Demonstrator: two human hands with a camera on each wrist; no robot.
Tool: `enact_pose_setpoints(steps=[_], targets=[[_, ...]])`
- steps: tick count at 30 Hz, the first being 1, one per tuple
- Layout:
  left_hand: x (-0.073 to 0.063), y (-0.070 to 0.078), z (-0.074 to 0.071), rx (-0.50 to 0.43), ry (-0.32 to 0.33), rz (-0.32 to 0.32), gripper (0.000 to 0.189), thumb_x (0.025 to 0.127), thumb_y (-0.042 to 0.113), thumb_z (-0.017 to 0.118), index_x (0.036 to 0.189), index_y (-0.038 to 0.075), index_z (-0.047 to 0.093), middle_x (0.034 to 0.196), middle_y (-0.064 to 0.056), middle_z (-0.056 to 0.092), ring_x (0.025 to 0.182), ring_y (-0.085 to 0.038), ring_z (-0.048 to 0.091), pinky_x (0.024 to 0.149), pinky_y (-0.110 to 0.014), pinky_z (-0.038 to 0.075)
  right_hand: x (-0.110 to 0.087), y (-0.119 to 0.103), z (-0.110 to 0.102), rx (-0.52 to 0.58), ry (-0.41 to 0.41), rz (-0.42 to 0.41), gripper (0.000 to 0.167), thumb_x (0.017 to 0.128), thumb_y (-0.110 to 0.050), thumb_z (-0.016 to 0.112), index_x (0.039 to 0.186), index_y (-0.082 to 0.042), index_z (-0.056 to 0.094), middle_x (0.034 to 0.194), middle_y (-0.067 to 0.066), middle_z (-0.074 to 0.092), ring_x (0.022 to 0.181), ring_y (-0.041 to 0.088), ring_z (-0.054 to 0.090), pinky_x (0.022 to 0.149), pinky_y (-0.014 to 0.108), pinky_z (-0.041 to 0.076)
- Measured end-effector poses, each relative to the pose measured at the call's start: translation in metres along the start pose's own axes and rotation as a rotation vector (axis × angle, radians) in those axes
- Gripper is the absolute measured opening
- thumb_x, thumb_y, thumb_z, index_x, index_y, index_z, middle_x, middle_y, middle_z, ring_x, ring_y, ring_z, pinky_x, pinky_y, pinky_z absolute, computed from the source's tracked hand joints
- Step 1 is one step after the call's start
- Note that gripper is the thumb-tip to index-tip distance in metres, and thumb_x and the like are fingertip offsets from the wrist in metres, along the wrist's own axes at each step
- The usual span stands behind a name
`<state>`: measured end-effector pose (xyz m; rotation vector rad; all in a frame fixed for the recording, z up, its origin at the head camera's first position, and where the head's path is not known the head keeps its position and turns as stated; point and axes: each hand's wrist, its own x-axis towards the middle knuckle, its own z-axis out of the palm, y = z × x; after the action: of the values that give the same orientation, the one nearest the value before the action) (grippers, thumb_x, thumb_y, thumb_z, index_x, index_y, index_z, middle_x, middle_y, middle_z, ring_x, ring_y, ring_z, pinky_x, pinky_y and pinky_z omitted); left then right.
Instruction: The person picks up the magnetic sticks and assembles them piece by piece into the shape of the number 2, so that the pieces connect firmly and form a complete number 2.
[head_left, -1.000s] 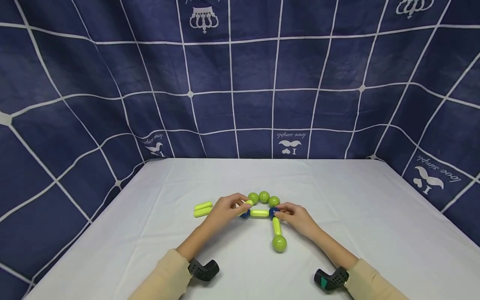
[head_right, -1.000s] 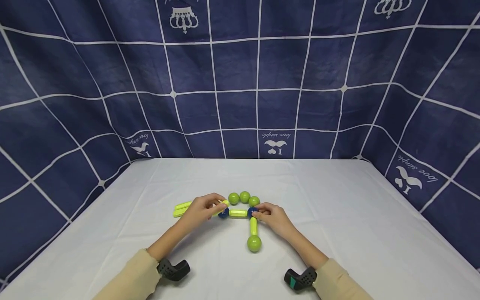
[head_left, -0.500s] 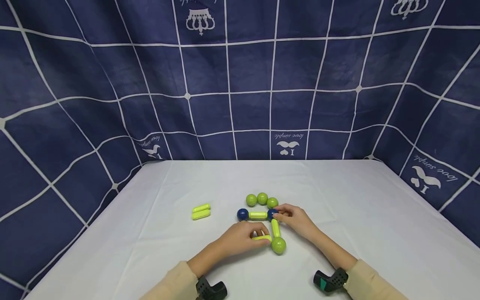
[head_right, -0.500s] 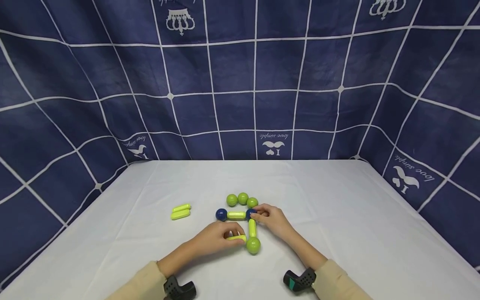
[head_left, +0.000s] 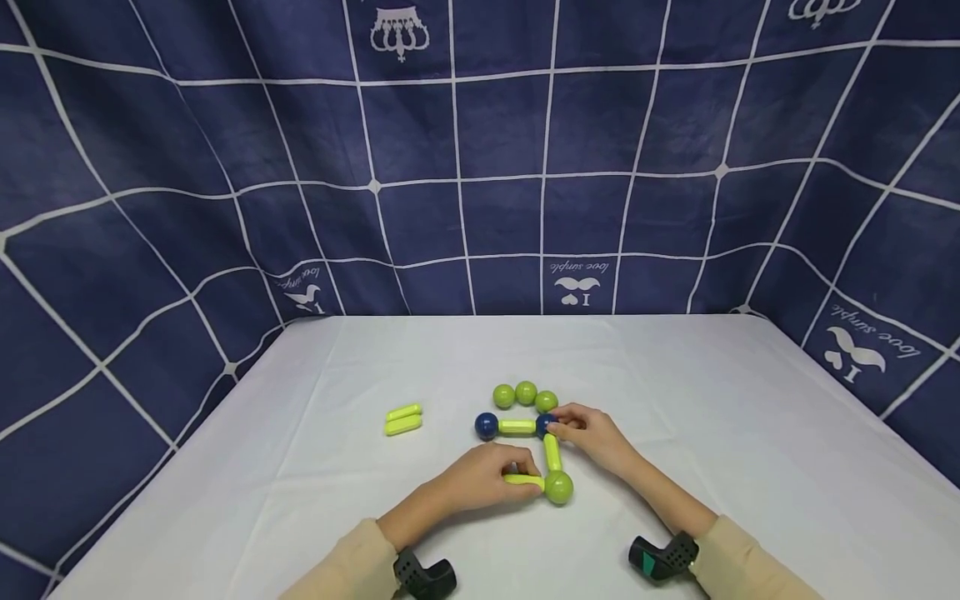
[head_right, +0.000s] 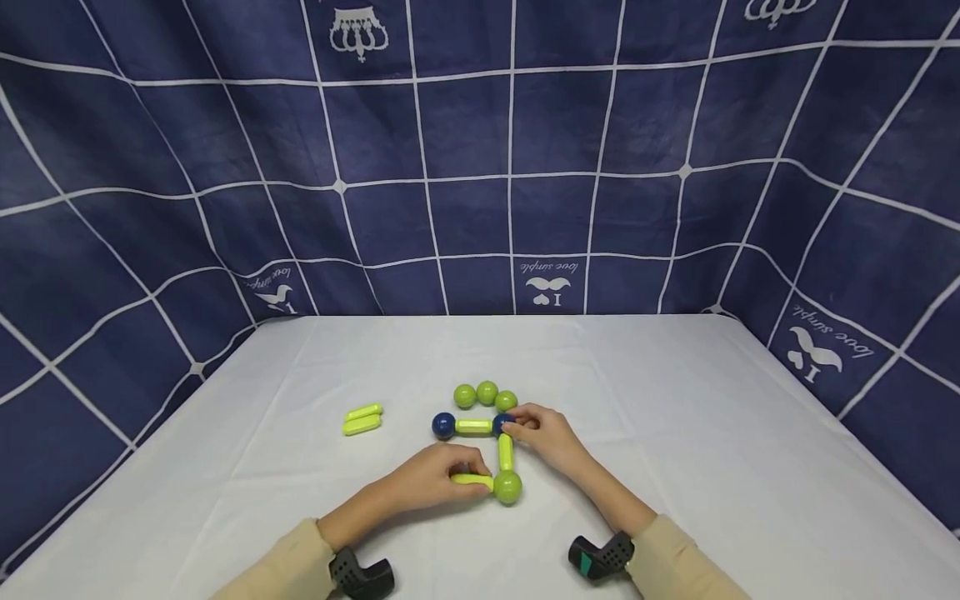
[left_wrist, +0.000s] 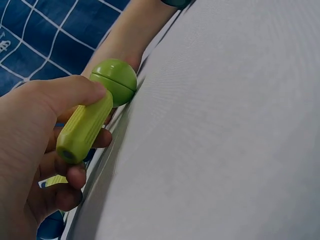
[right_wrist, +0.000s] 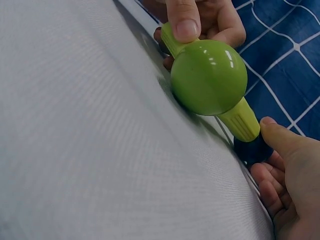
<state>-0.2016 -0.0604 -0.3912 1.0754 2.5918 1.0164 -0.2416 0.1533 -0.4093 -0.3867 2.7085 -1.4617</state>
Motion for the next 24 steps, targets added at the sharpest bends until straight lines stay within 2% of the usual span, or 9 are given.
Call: enact_pose_setpoints(steps=[9,17,24], targets=[[0.0017,-0.0027,0.0033,-0.027,-0.03,-0.003,0.015,0.08,0.034,0.066,0.085,0.02,0.063,0.061,0.015,0.048,0.051,0.002,0.035,0.049,-0.014,0.029,0.0004,-0.0008,-0.0004,-0.004,0.009,0.009,0.037,0.084,-0.032,0.063,0.109,-0.006,0.062,0.082,0.002,0.062,0.072,0.01,0.05,0.061,0.02,0.041],[-0.0021,-0.0063,0.0015,-0.038,-0.019,-0.012,0.018,0.079,0.036,0.068,0.088,0.022,0.061,0.062,0.015,0.049,0.053,0.003,0.037,0.049,-0.015,0.032,0.0041,-0.0017,0.0043,-0.004,0.015,-0.038,0.038,0.084,-0.033,0.063,0.109,-0.005,0.062,0.083,0.003,0.064,0.072,0.008,0.052,0.06,0.019,0.042],[-0.0004,-0.0059,0.0026,-0.045,-0.057,-0.029,0.022,0.076,0.036,0.07,0.092,0.026,0.058,0.067,0.015,0.049,0.056,0.002,0.039,0.052,-0.015,0.033,0.0008,-0.0024,0.003,-0.015,0.046,0.012,0.036,0.084,-0.033,0.063,0.109,-0.007,0.063,0.082,0.003,0.062,0.071,0.01,0.05,0.06,0.02,0.041]])
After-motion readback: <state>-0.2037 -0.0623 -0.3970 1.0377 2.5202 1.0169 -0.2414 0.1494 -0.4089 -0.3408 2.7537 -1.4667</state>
